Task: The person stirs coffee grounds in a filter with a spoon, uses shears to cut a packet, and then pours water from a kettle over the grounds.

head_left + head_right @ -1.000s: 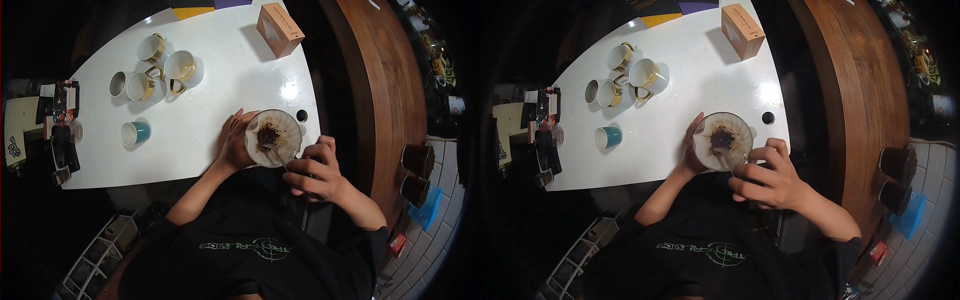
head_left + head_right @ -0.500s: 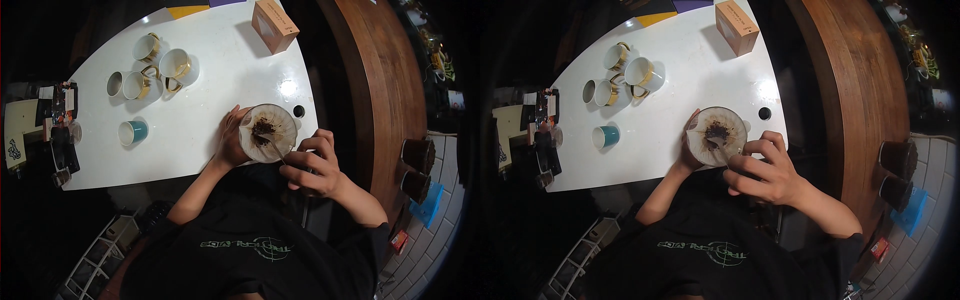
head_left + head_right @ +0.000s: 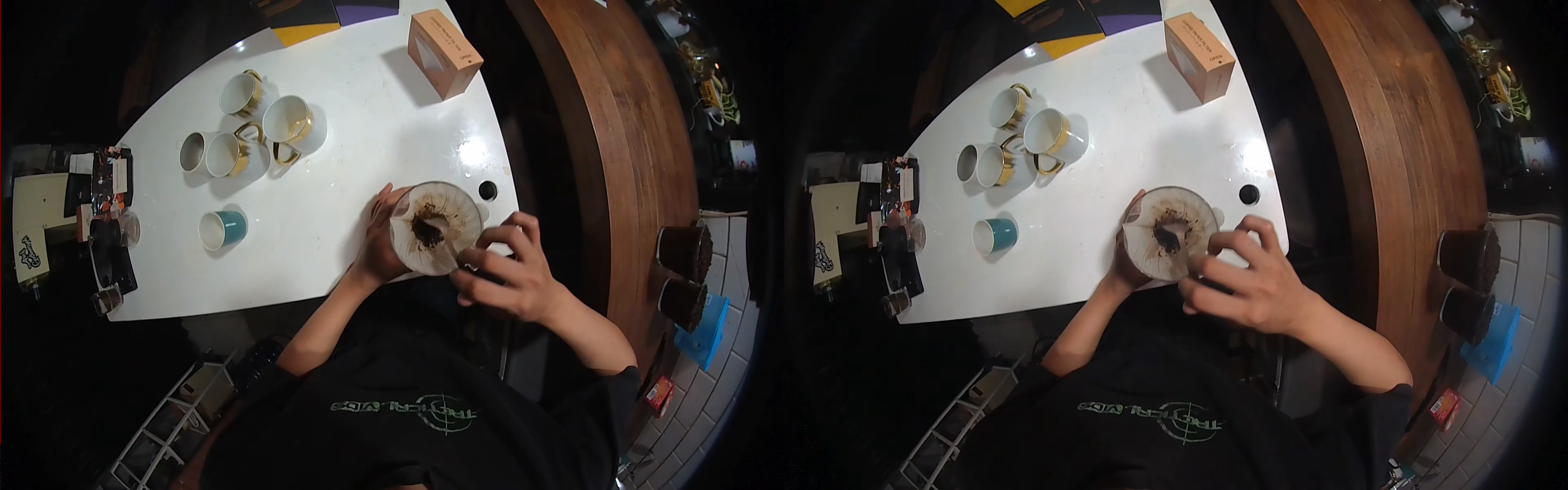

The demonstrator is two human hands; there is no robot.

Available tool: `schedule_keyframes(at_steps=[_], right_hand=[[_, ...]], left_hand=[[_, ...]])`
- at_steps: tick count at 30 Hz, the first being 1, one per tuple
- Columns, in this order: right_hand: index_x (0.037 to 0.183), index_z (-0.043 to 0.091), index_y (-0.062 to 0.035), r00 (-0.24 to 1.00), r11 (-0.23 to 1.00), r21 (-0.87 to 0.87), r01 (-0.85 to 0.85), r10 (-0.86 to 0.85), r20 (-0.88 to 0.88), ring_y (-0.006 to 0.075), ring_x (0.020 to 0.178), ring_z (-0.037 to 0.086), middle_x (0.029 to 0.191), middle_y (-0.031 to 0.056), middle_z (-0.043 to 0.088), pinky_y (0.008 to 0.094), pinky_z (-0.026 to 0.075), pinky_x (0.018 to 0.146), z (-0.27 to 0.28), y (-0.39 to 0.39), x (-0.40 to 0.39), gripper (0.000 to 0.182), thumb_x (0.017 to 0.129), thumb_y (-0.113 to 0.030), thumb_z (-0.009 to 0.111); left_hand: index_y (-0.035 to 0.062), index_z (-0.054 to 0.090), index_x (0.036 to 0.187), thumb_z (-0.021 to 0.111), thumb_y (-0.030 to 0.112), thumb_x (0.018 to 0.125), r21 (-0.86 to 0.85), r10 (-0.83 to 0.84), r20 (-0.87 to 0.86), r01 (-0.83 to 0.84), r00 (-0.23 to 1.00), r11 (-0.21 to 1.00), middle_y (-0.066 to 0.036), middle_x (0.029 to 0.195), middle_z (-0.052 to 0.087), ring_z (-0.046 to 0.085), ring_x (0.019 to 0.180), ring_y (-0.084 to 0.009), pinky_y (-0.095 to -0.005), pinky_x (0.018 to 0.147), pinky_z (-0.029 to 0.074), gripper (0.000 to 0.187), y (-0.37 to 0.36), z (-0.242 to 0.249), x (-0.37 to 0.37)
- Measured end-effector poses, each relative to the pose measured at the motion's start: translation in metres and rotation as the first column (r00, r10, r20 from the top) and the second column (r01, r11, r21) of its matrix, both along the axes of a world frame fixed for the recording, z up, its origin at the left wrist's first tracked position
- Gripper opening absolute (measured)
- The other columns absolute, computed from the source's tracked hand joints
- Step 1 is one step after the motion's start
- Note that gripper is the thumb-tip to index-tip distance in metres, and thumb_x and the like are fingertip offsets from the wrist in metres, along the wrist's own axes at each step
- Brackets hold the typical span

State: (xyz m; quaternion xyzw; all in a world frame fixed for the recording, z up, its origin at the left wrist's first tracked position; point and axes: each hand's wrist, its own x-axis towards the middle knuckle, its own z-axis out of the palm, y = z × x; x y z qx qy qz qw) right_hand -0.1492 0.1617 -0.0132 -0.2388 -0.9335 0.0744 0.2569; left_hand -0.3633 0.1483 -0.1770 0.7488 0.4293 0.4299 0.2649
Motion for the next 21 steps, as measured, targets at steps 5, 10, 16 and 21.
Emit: schedule_keyframes(at_steps=[5,10,16,21], right_hand=[[0.092,0.070,-0.0175,0.998,0.998,-0.013,-0.063,0.062,-0.024,0.0224,0.087,0.058,0.098,-0.0003,0.066,0.0450,0.040,0.081,0.000,-0.005,0.003,0.021,0.085,-0.037,0.071],[0.092,0.067,-0.0178,0.999,0.997,-0.046,0.055,-0.055,0.004,0.0204,0.089,0.058,0.096,-0.0025,0.063,0.0425,0.040,0.084,-0.003,-0.001,-0.001,0.024,0.078,-0.034,0.077],[0.090,0.069,-0.0151,0.998,0.997,-0.074,0.033,-0.037,-0.051,0.0209,0.086,0.058,0.093,-0.0011,0.063,0.0420,0.039,0.083,0.002,-0.001,0.000,0.022,0.083,-0.036,0.073],[0.086,0.068,-0.0148,0.985,0.999,-0.049,-0.008,0.000,-0.174,0.0214,0.086,0.058,0.089,-0.0002,0.064,0.0418,0.039,0.081,0.005,-0.004,0.001,0.025,0.087,-0.039,0.068]], left_hand=[[0.0042,0.057,0.131,0.092,0.046,0.060,-0.121,-0.006,0.124,0.021,0.992,0.992,-0.012,0.132,0.057,0.053,0.128,-0.0306,-0.0531,0.117,0.028,0.089,-0.003,0.000,0.002],[0.0041,0.058,0.130,0.092,0.045,0.060,-0.189,0.028,0.194,0.010,0.981,0.982,-0.012,0.130,0.059,0.054,0.127,-0.0307,-0.0533,0.117,0.029,0.088,-0.006,-0.005,0.006],[0.0040,0.058,0.129,0.092,0.045,0.059,-0.353,0.077,0.298,0.035,0.951,0.935,-0.012,0.130,0.060,0.055,0.126,-0.0311,-0.0549,0.116,0.030,0.088,-0.007,-0.003,0.008],[0.0036,0.059,0.129,0.092,0.042,0.060,-0.282,0.035,0.201,0.023,0.979,0.959,-0.012,0.130,0.059,0.053,0.127,-0.0323,-0.0562,0.116,0.030,0.085,-0.005,0.002,0.006]])
